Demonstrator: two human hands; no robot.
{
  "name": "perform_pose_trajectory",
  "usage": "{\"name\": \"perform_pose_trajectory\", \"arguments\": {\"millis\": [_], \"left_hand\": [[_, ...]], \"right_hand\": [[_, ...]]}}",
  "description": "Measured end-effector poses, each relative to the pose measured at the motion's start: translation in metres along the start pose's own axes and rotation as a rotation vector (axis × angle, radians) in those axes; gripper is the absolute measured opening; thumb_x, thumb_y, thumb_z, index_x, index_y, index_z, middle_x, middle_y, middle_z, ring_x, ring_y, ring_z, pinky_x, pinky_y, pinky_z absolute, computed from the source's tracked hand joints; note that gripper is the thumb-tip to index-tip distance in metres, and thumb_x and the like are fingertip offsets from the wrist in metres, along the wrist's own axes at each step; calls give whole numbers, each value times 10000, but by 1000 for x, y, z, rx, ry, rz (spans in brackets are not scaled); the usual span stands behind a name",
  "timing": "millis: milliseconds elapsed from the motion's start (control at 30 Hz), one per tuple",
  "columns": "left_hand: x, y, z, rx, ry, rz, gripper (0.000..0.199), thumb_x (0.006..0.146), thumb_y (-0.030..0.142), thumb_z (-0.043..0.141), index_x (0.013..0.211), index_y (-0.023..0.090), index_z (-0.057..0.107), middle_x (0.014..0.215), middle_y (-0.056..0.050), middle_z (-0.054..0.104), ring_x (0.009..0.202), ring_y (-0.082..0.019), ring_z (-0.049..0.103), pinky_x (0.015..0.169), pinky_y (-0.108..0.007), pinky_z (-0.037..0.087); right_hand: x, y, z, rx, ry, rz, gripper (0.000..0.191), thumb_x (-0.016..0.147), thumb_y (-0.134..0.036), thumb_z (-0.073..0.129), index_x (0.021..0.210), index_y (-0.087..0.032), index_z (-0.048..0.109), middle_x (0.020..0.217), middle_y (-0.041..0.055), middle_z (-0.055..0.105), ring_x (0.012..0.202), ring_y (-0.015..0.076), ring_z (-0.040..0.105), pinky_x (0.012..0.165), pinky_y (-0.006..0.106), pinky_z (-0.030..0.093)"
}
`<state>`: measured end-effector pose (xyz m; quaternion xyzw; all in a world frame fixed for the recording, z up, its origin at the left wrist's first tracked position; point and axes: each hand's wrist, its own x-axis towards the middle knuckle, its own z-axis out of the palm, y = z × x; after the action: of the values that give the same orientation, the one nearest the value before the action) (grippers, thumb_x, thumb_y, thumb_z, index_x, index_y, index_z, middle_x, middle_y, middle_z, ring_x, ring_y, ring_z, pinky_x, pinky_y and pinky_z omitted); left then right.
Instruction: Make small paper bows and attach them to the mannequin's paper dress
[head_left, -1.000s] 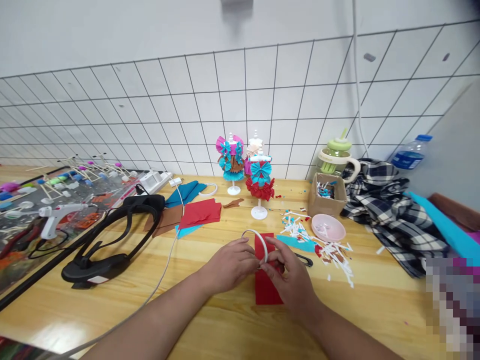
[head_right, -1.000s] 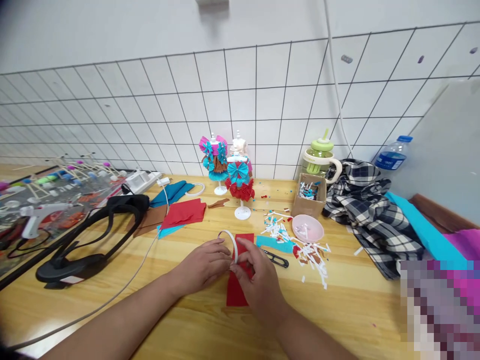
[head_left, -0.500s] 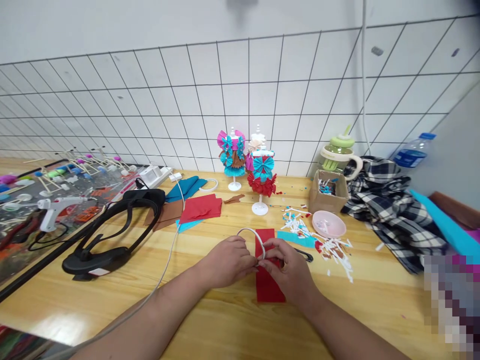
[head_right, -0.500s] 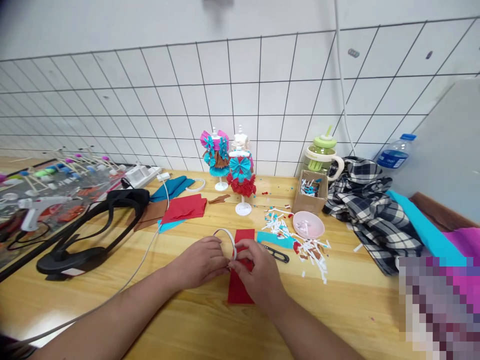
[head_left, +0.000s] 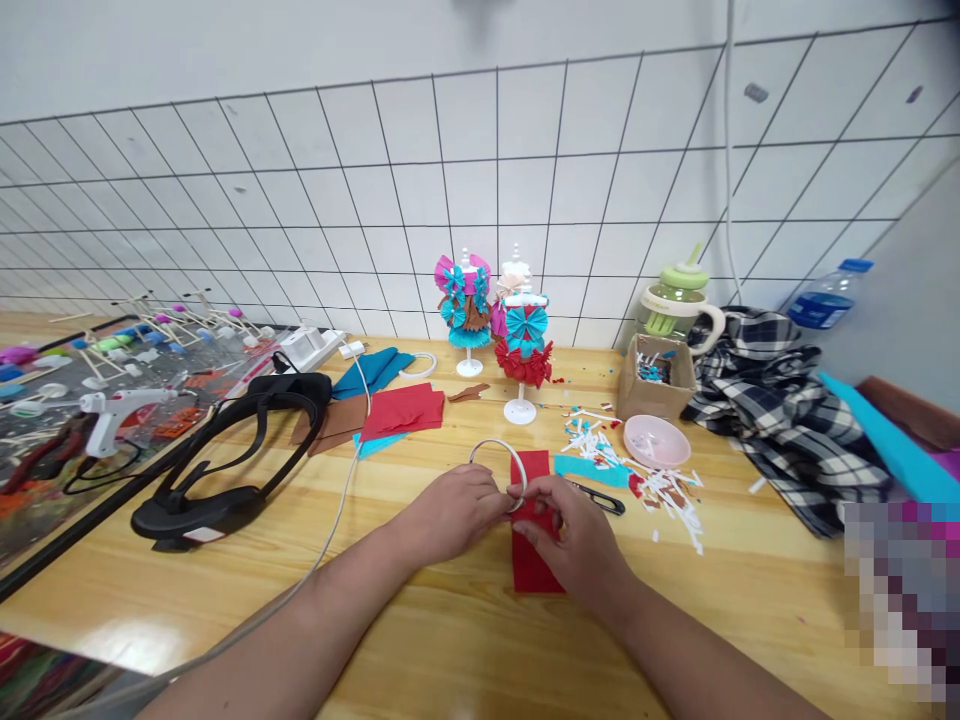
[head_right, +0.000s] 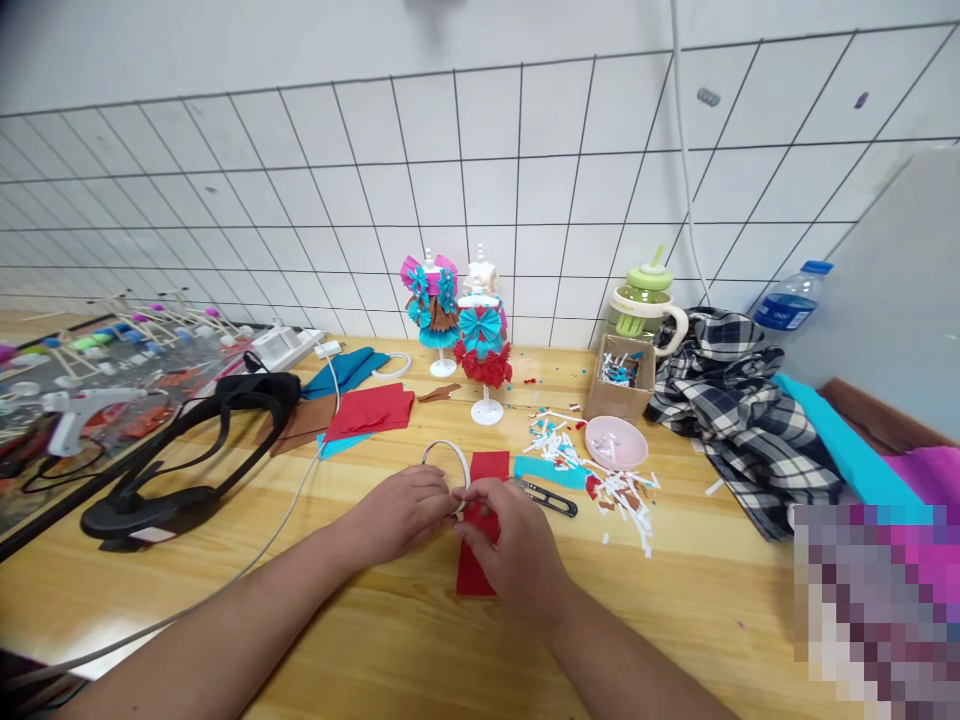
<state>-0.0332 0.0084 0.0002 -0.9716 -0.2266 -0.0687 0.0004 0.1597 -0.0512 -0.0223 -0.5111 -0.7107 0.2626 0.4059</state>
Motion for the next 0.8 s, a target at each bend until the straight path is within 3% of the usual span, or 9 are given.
{"name": "perform_pose_trajectory", "arguments": {"millis": [200, 333, 400, 533, 800], "left_hand": [[0, 1, -1, -95, 47, 76, 205, 938, 210, 419, 1048, 186, 591, 1064, -69, 679, 1031, -196, 571, 931, -338, 428], [0, 4, -2, -163, 66, 55, 261, 929, 194, 402, 1146, 185, 545, 1162, -95, 643, 1117, -207, 545, 1013, -374, 380], [-1, 6, -5, -237, 94, 30, 243, 927, 205, 390, 1110, 192, 549, 1125, -90, 648, 1095, -200, 552, 1044, -391, 348], [-5, 10, -12, -450, 133, -21, 219, 927, 243, 350, 907, 200, 563, 840, -31, 643, 881, -159, 584, 1089, -422, 275], [-8, 8, -18, -685, 193, -132, 392, 951, 329, 240, 730, 179, 527, 750, -7, 572, 775, -125, 559, 1119, -395, 214]], "right_hand": [[-2, 5, 5, 56, 83, -58, 417, 826, -218, 610, 1209, -263, 451, 1016, 32, 694, 958, 220, 624, 867, 383, 469], [-2, 3, 2, -33, 125, -130, 431, 843, -217, 593, 1252, -278, 471, 1030, 40, 672, 834, 201, 612, 757, 349, 486], [-1, 2, 0, -66, 128, -185, 370, 859, -231, 579, 1220, -273, 511, 1006, 41, 670, 804, 195, 596, 721, 334, 476], [1, 0, -4, -81, 109, -233, 186, 886, -280, 555, 1066, -249, 592, 945, 33, 679, 842, 201, 577, 747, 330, 439], [-1, -1, -3, 76, 100, 8, 204, 964, -326, 365, 861, -226, 509, 719, -13, 582, 686, 160, 541, 652, 276, 391]]}}
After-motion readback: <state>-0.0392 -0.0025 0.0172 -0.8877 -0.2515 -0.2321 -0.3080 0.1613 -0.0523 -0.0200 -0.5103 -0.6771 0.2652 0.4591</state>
